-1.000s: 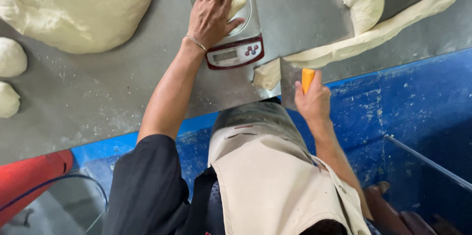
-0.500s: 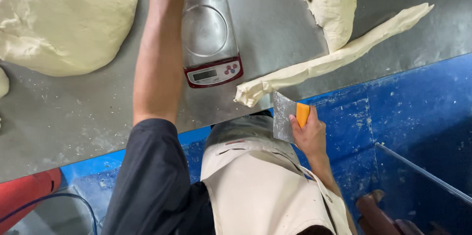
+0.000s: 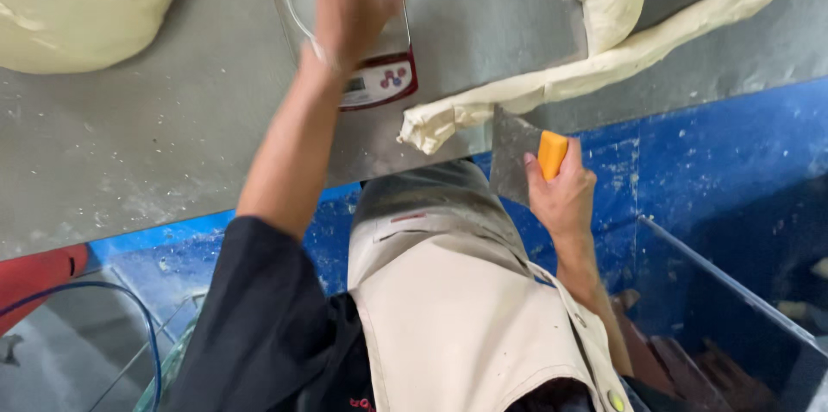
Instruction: The person cuts a long strip of dough with a metal scraper, weighs the resulting pieces on a digital scale, and rolls the dough into small balls.
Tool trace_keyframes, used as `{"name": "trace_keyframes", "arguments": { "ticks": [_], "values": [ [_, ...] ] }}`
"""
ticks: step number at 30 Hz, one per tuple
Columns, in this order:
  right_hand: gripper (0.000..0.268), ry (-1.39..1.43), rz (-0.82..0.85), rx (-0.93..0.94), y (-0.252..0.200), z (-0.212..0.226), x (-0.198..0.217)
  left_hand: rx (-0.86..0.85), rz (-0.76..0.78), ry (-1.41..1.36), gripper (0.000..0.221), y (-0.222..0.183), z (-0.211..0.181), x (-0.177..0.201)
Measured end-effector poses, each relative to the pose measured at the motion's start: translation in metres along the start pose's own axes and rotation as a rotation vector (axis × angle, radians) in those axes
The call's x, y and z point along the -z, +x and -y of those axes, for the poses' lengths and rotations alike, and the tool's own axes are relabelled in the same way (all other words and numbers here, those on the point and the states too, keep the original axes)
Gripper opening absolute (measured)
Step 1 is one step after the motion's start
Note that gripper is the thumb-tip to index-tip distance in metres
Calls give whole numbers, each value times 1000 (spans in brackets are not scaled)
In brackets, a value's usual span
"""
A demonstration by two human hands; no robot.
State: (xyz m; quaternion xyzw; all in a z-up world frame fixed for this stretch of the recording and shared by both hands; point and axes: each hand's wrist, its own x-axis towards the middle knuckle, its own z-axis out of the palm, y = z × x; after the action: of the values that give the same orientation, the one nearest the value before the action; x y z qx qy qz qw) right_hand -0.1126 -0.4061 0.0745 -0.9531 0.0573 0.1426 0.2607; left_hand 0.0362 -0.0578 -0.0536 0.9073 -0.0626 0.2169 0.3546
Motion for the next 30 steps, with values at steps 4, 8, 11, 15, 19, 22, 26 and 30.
{"name": "trace_keyframes", "arguments": {
  "ticks": [4, 8, 11, 15, 19, 22, 26, 30],
  "values": [
    [34, 29, -33, 146, -1, 18, 4, -71, 341, -129, 71, -102, -135, 37],
    [33, 61, 47, 258, 5, 40, -21, -57, 334, 5, 85, -143, -143, 18],
    [45, -117, 6, 405, 54, 60, -74, -116, 307, 38, 70, -150, -122, -9],
    [41, -138, 62, 354, 101, 68, -85, 34, 331, -278, 61, -136, -121, -3],
    [42, -197, 112, 239, 32, 47, -71, 7, -24, -287, 52, -88, -116, 40],
    [40, -211, 179, 217, -27, 17, -59, 119, -102, -141, 50, -55, -79, 62],
    [47, -158, 226, 250, -39, 2, -37, -33, -36, 381, 65, -29, -63, 65],
    [33, -42, 24, 177, -17, 9, -12, -71, 269, 56, 68, -75, -105, 21]
  ]
}}
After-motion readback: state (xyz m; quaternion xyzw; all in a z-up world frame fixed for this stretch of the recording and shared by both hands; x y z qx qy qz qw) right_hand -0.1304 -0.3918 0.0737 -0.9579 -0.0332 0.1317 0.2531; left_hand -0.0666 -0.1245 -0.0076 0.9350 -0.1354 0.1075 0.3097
